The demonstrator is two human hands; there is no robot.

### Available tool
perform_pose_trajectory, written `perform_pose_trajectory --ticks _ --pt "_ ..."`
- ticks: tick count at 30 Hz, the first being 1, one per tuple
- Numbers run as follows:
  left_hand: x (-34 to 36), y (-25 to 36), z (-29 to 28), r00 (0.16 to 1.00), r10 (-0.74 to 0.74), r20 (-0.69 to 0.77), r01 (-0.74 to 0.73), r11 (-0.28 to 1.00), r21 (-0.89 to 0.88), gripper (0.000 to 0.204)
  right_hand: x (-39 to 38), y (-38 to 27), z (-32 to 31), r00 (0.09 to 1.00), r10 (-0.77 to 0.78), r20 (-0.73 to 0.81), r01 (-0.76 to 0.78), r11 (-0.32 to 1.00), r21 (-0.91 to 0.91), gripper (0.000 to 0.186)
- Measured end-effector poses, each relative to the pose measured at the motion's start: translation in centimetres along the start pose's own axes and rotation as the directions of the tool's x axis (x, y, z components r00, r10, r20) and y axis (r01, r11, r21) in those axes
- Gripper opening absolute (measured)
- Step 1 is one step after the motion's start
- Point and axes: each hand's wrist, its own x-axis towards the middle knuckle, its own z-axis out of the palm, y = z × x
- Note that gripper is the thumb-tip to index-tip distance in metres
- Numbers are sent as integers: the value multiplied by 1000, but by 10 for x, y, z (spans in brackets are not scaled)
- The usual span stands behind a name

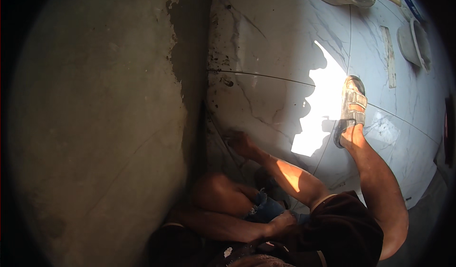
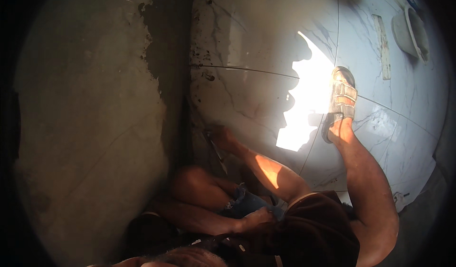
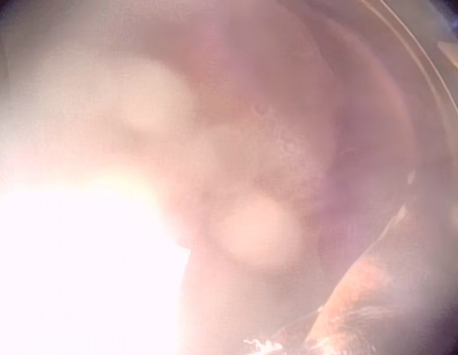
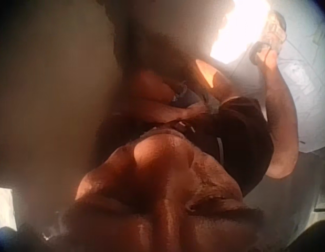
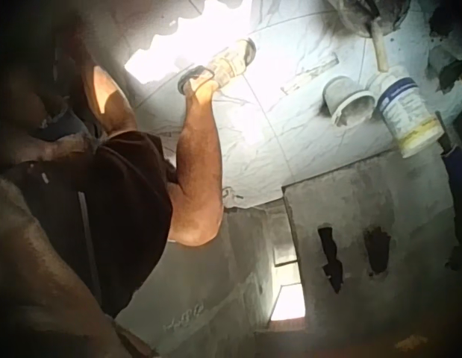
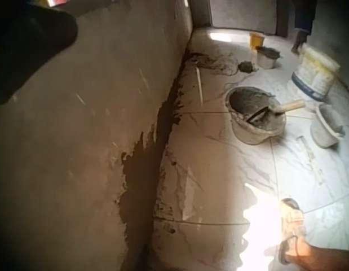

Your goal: The person scoops mortar from a bucket onto a float using a trowel, then applies and smooths the mortar along the base of the wall.

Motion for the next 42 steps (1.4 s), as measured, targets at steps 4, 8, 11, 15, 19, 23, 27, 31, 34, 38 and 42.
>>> perform_pose_trajectory --ticks 4,8,11,15,19,23,27,31,34,38,42 --pt "9 35 -9 946 -67 318 -230 551 802 15 13 -10 -37 974 165 -156 -148 982 116 32" --pt "15 49 -28 972 -153 178 36 847 530 16 101 -37 -112 947 315 -63 -291 924 248 33" --pt "39 101 -60 749 -496 440 283 840 464 24 122 -48 -99 899 437 1 -390 802 451 34" --pt "26 62 -35 926 -140 352 -108 794 599 15 38 41 -10 899 -300 -318 255 951 -176 35" --pt "9 33 -20 963 251 98 -260 762 593 14 22 -6 -17 961 103 -258 -70 989 132 33" --pt "9 50 -26 972 110 206 -233 549 803 14 129 -56 -107 953 258 -157 -225 953 201 31" --pt "28 79 -34 947 -61 316 -236 533 812 15 162 4 -146 982 -101 -158 46 946 -320 26" --pt "23 62 -33 945 -85 316 -164 710 685 17 80 32 -43 936 -346 -57 309 890 -334 26" --pt "17 49 -28 971 19 237 -172 744 646 20 -19 23 33 986 144 82 -153 981 120 33" --pt "42 116 -58 726 -418 546 -72 743 665 21 -82 25 34 987 135 84 -148 975 167 33" --pt "23 78 -37 796 -370 479 -17 778 628 19 -19 6 -18 968 174 -179 -160 983 90 28"
